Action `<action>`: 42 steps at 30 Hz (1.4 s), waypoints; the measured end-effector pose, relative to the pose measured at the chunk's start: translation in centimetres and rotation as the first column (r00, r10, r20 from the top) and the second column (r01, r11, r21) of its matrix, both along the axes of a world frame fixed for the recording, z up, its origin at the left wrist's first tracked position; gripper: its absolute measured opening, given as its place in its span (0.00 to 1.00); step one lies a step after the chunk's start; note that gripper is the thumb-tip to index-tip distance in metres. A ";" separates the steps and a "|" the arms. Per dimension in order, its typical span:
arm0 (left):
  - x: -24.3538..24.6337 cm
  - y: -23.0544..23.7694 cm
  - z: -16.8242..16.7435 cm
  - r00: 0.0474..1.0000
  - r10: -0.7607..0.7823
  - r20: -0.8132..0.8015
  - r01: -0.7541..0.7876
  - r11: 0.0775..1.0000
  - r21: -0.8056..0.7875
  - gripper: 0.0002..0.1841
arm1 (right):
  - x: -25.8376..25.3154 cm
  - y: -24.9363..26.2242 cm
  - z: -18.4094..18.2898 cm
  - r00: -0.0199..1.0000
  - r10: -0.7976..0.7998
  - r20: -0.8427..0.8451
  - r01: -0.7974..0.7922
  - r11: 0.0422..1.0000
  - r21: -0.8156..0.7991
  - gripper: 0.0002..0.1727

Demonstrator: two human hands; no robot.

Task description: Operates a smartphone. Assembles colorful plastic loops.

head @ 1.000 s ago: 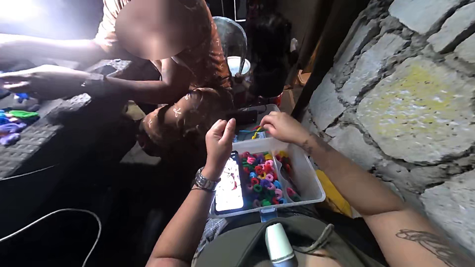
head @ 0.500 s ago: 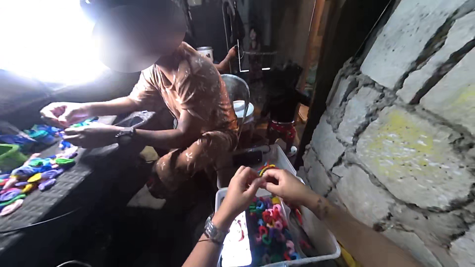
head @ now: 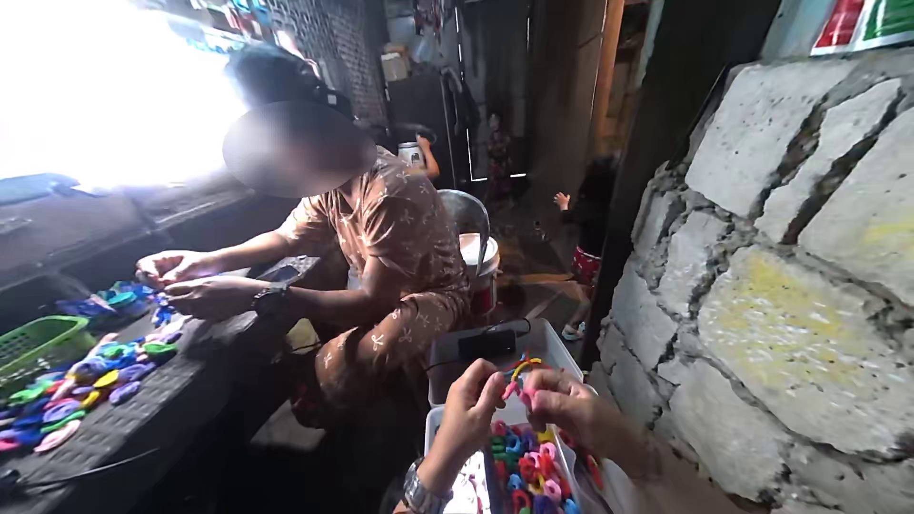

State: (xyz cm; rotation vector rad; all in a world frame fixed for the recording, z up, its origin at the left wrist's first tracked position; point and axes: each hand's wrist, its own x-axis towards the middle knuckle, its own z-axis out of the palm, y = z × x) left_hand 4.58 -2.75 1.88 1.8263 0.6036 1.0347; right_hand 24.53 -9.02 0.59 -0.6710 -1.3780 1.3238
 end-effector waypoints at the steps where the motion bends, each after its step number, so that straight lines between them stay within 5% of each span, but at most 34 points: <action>1: 0.0 0.0 0.0 1.000 0.029 0.003 -0.029 0.999 0.025 0.11 | -0.1 0.1 -0.1 0.990 -0.041 0.136 0.029 0.996 0.084 0.06; 4: 0.0 -0.1 -0.1 0.998 0.056 -0.040 -0.053 0.997 0.064 0.11 | -0.5 0.2 -0.2 0.778 -0.275 0.565 0.125 0.949 0.289 0.14; 6: 0.1 -0.5 0.2 0.994 0.020 -0.110 -0.014 0.998 0.059 0.10 | -0.8 0.3 -0.1 0.673 -0.288 0.681 0.179 0.957 0.228 0.20; 7: 0.1 -0.7 0.4 0.989 -0.012 -0.151 0.020 0.999 0.049 0.10 | -0.8 0.3 0.0 0.713 -0.261 0.650 0.210 0.965 0.157 0.24; 10: 0.2 -0.6 0.6 0.955 -0.118 -0.271 0.129 0.991 0.022 0.11 | -0.4 0.2 0.3 0.975 -0.137 0.173 0.154 0.984 -0.090 0.35; 13: 0.0 -0.5 0.5 0.941 -0.115 -0.320 0.130 0.991 0.028 0.13 | 0.2 -0.2 0.3 0.921 -0.129 -0.367 0.062 0.980 -0.189 0.13; 16: 0.0 -0.3 0.5 0.975 0.112 -0.193 -0.097 0.992 0.081 0.14 | 0.9 0.2 -0.7 0.887 -0.012 -0.462 -0.024 0.997 -0.072 0.07; 17: 0.0 0.0 0.4 0.975 0.192 -0.109 -0.183 0.979 0.090 0.14 | 1.0 0.5 -0.8 0.921 0.031 -0.388 -0.031 0.999 0.004 0.09; 19: 0.0 0.4 0.1 0.960 0.278 0.044 -0.280 0.958 0.064 0.13 | 0.8 0.6 -1.0 0.997 -0.071 0.017 0.067 0.983 0.170 0.19; 21: -0.1 0.4 0.0 0.960 0.258 0.114 -0.266 0.962 0.060 0.12 | -0.1 0.3 -0.5 0.800 -0.296 0.523 0.173 0.947 0.270 0.21; 23: -0.3 -0.1 0.1 0.987 0.156 0.038 -0.160 0.980 0.118 0.11 | -0.7 0.4 -0.3 0.607 -0.303 0.735 0.231 0.952 0.202 0.22; 25: -0.3 -0.6 0.5 0.989 0.051 -0.136 -0.030 0.988 0.155 0.11 | -0.6 0.4 0.1 0.768 -0.289 0.572 0.321 0.946 0.047 0.28; 27: -0.1 -0.7 0.5 0.962 0.011 -0.274 0.042 0.981 0.188 0.11 | -0.3 0.5 0.1 0.955 -0.291 0.067 0.298 0.942 -0.155 0.28; 29: 0.0 -0.4 0.1 0.943 0.059 -0.328 0.020 0.973 0.230 0.13 | 0.0 0.6 0.3 0.868 -0.287 -0.405 0.162 0.935 -0.316 0.20; 30: 0.0 -0.3 0.0 0.937 0.099 -0.335 -0.018 0.971 0.239 0.13 | 0.2 0.6 0.3 0.810 -0.311 -0.498 0.134 0.924 -0.359 0.18; 35: -0.2 -0.1 0.3 0.906 0.384 -0.177 -0.311 0.889 0.337 0.12 | 0.4 0.7 0.1 0.681 -0.384 -0.624 0.203 0.917 -0.342 0.19; 42: -0.7 0.2 0.7 0.860 0.504 0.086 -0.499 0.792 0.352 0.13 | 1.3 1.4 0.5 0.502 -0.654 -0.565 0.472 0.755 -0.455 0.23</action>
